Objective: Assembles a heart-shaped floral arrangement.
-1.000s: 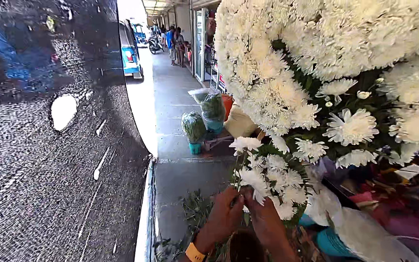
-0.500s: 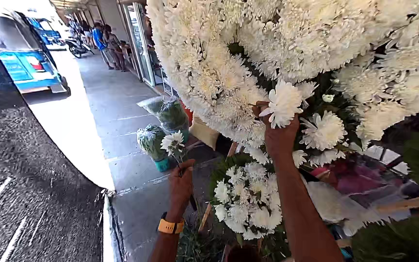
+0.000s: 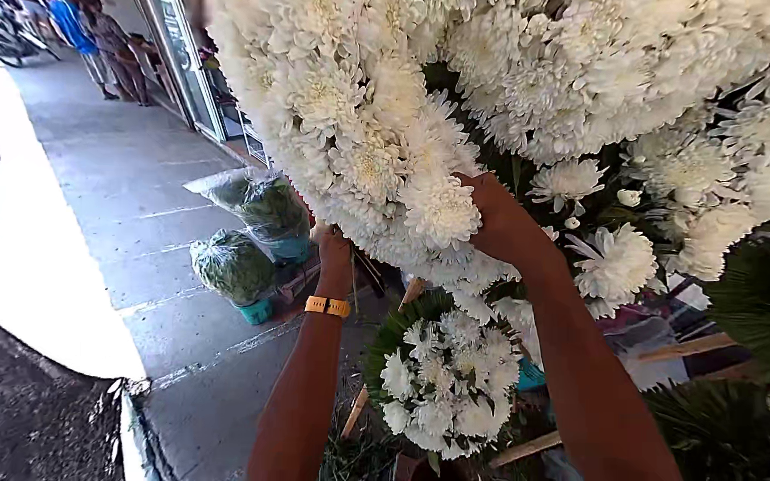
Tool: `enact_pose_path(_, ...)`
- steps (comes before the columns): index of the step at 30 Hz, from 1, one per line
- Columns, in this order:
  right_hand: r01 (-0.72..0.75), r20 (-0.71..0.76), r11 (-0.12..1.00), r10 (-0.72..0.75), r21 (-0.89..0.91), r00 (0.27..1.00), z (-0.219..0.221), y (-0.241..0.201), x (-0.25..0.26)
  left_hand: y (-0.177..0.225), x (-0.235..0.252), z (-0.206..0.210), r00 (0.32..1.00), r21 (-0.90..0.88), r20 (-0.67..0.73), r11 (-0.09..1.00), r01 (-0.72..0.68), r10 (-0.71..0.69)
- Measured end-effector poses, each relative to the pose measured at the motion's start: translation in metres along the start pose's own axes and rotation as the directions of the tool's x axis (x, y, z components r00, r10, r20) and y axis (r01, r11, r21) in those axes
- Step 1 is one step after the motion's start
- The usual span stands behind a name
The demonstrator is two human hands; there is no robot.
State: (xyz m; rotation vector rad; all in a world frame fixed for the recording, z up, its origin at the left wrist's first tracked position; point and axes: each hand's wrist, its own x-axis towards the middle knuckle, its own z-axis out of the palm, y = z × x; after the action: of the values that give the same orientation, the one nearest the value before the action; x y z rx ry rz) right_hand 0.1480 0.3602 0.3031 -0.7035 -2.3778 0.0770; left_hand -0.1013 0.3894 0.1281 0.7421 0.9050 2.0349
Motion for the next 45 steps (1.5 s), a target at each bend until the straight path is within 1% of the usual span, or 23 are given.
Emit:
enact_pose_path(2,0.055,-0.151,0.998,-0.05,0.032,0.987,0.008,0.003,0.0,-0.001,0.004,0.003,0.999,-0.024,0.014,0.999,0.036,-0.035)
enact_pose_path(4,0.11,-0.241,0.993,-0.094,0.05,0.966,0.013,0.007,0.005,0.003,0.004,0.01,0.996,-0.1,0.041,0.992,0.078,-0.074)
enact_pose_path(7,0.171,-0.209,0.983,-0.18,-0.06,0.961,0.015,0.011,0.02,0.011,-0.001,0.019,0.987,-0.145,0.091,0.979,0.145,-0.133)
enact_pose_path(9,0.168,-0.191,0.983,-0.18,-0.078,0.965,0.016,0.01,0.027,0.014,-0.004,0.022,0.979,-0.072,0.099,0.98,0.185,-0.178)
enact_pose_path(11,0.181,-0.227,0.983,-0.184,-0.034,0.956,0.019,0.007,0.028,0.019,-0.008,0.021,0.976,0.146,0.124,0.976,0.163,-0.181)
enact_pose_path(12,0.181,-0.246,0.983,-0.183,-0.029,0.952,0.022,0.007,0.028,0.021,-0.009,0.022,0.974,0.211,0.129,0.965,0.154,-0.184)
enact_pose_path(13,0.17,-0.253,0.984,-0.179,-0.058,0.951,0.025,0.008,0.029,0.023,-0.01,0.023,0.975,0.228,0.128,0.962,0.151,-0.184)
enact_pose_path(14,0.155,-0.253,0.984,-0.173,-0.091,0.952,0.028,0.009,0.031,0.024,-0.011,0.023,0.975,0.195,0.127,0.968,0.158,-0.185)
enact_pose_path(17,0.121,-0.245,0.977,-0.163,-0.176,0.956,0.034,0.012,0.036,0.025,-0.013,0.024,0.967,-0.062,0.144,0.973,0.222,-0.212)
enact_pose_path(18,0.113,-0.248,0.976,-0.158,-0.184,0.956,0.036,0.012,0.037,0.026,-0.013,0.025,0.964,-0.101,0.151,0.967,0.233,-0.217)
enact_pose_path(22,0.032,-0.234,0.989,-0.066,-0.145,0.97,0.02,-0.011,0.016,0.035,-0.012,0.023,0.96,0.046,0.125,0.968,0.246,-0.25)
enact_pose_path(23,0.021,-0.247,0.989,-0.057,-0.145,0.967,0.017,-0.013,0.011,0.037,-0.013,0.023,0.957,0.021,0.126,0.965,0.261,-0.261)
enact_pose_path(25,0.054,-0.291,0.987,-0.097,-0.15,0.952,0.02,-0.004,0.016,0.036,-0.017,0.025,0.961,-0.062,0.108,0.963,0.263,-0.256)
enact_pose_path(27,0.071,-0.286,0.985,-0.114,-0.157,0.951,0.026,0.006,0.027,0.033,-0.018,0.026,0.965,-0.094,0.087,0.962,0.256,-0.249)
enact_pose_path(32,0.042,-0.288,0.971,-0.111,-0.236,0.951,0.034,0.006,0.038,0.031,-0.014,0.032,0.955,-0.112,0.028,0.948,0.297,-0.296)
enact_pose_path(36,0.003,-0.272,0.962,-0.08,-0.274,0.959,0.034,-0.007,0.034,0.04,-0.015,0.035,0.944,-0.185,0.082,0.926,0.33,-0.32)
enact_pose_path(38,-0.021,-0.211,0.971,-0.031,-0.238,0.977,0.028,-0.009,0.033,0.035,-0.012,0.034,0.963,-0.131,0.072,0.954,0.269,-0.261)
enact_pose_path(39,-0.043,-0.167,0.981,0.011,-0.191,0.986,0.022,-0.01,0.031,0.032,-0.01,0.029,0.976,-0.033,0.081,0.978,0.206,-0.203)
enact_pose_path(40,-0.065,-0.14,0.988,0.045,-0.14,0.989,0.015,-0.012,0.026,0.027,-0.006,0.019,0.984,0.113,0.102,0.985,0.134,-0.145)
enact_pose_path(41,-0.083,-0.136,0.992,0.07,-0.092,0.988,0.008,-0.014,0.019,0.021,-0.002,0.006,0.986,0.249,0.126,0.966,0.072,-0.106)
enact_pose_path(42,-0.094,-0.171,0.994,0.084,-0.049,0.982,0.004,-0.017,0.01,0.014,-0.001,-0.007,0.99,0.326,0.122,0.945,0.027,-0.071)
enact_pose_path(43,-0.093,-0.235,0.995,0.083,-0.032,0.968,0.005,-0.02,0.001,0.007,-0.003,-0.024,0.99,0.353,0.13,0.935,0.009,-0.058)
enact_pose_path(45,-0.035,-0.359,0.997,0.008,-0.07,0.933,0.021,-0.027,-0.006,-0.003,-0.027,-0.065,0.989,0.367,0.144,0.93,-0.023,-0.032)
